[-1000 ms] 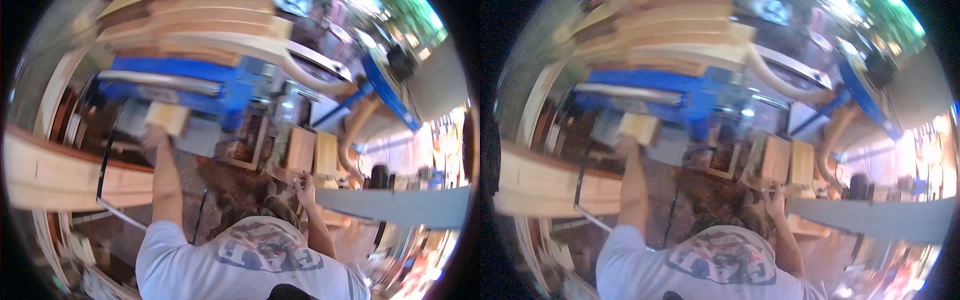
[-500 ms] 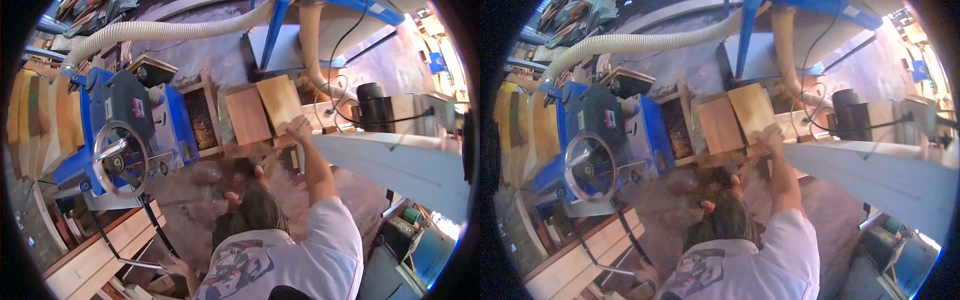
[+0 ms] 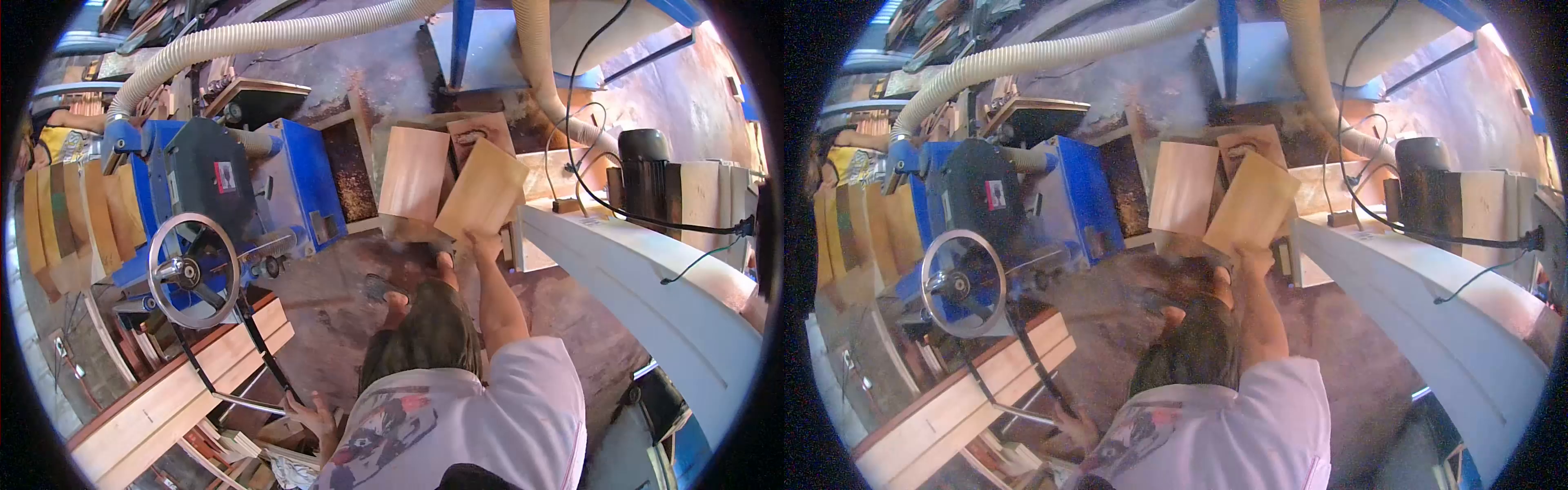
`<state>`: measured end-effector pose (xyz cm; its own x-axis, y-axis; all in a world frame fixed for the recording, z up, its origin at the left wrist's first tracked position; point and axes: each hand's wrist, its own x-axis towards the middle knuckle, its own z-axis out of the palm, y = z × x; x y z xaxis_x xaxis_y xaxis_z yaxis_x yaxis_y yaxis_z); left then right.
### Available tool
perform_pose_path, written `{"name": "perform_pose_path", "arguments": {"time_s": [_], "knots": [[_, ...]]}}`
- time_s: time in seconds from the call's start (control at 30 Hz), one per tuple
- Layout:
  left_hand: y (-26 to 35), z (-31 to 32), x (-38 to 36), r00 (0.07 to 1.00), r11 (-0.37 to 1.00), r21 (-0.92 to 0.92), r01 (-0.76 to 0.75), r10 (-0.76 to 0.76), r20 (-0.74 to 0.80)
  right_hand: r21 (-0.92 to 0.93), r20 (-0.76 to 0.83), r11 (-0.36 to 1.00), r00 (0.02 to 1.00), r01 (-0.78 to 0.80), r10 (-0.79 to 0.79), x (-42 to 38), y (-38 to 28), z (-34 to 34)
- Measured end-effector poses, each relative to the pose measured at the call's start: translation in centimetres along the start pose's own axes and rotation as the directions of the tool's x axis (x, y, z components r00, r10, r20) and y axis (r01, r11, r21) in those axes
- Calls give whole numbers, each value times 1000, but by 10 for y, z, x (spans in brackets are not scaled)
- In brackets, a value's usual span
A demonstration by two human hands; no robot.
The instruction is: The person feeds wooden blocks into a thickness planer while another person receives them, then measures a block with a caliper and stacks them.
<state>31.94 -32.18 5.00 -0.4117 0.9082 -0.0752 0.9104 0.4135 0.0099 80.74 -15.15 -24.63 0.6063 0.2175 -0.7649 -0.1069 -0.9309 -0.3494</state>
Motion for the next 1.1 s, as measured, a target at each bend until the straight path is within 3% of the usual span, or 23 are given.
{"name": "perform_pose_path", "arguments": {"time_s": [0.03,0.07,0.17,0.2,0.3,0.33,0.4,0.53,0.63,0.7,0.77,0.8,0.83,0.87,0.9,0.93,0.97,1.0,1.03,1.07,1.1], "knots": [[2,-3,1,999,999,-18,-33,33,0,351,150,933,988,-78,26,23,22,7],[1,-6,3,999,998,-68,-4,7,44,635,300,744,954,-206,8,40,44,13],[-3,-2,20,985,967,-245,74,-31,172,588,354,800,927,-118,-123,63,70,6],[-8,0,25,979,945,-311,99,-37,199,486,340,873,930,-45,-141,50,58,-5],[5,3,34,965,794,-582,175,-20,262,709,491,630,863,-316,-121,-42,6,-48],[16,-2,43,963,712,-674,196,-10,270,662,496,684,863,-305,-95,-80,-6,-60],[55,-24,53,900,513,-770,381,-13,436,640,628,651,766,-408,-138,-143,-5,-70],[74,-54,65,829,308,-915,261,414,376,437,854,690,507,-577,-118,-243,23,-63],[50,-73,70,729,48,-946,320,625,279,184,981,631,176,-753,-76,-329,22,-48],[12,-72,69,763,-30,-957,288,611,210,88,979,814,-100,-575,-176,-355,30,-27],[-26,-82,63,806,-65,-982,179,582,109,-54,931,880,-343,-472,-127,-352,38,12],[-39,-102,63,822,-50,-996,77,569,35,-44,913,922,-389,-384,-119,-372,23,27],[-53,-114,64,829,-30,-999,-29,557,-41,-1,963,961,-259,-276,-73,-396,10,37],[-68,-115,61,857,-96,-993,-68,504,-107,6,992,988,-124,-157,-26,-420,-2,48],[-78,-114,56,876,-157,-981,-109,451,-170,48,994,999,-102,-13,-49,-444,-11,74],[-82,-94,52,946,-272,-962,-35,302,-120,52,981,987,-191,150,-22,-482,-29,96],[-85,-74,49,988,-406,-914,-2,138,-64,171,984,971,21,169,-177,-577,-46,103],[-88,-54,47,1000,-527,-849,-20,-24,-9,91,994,926,23,366,-107,-561,-40,150],[-94,-45,59,956,-431,-902,-12,-271,117,193,964,907,99,374,-246,-590,-33,176],[-103,-48,79,900,-495,-869,6,-376,220,178,952,850,131,496,-276,-576,-18,224],[-112,-53,101,826,-559,-829,15,-460,326,202,950,846,112,494,-292,-588,-17,245]]}}
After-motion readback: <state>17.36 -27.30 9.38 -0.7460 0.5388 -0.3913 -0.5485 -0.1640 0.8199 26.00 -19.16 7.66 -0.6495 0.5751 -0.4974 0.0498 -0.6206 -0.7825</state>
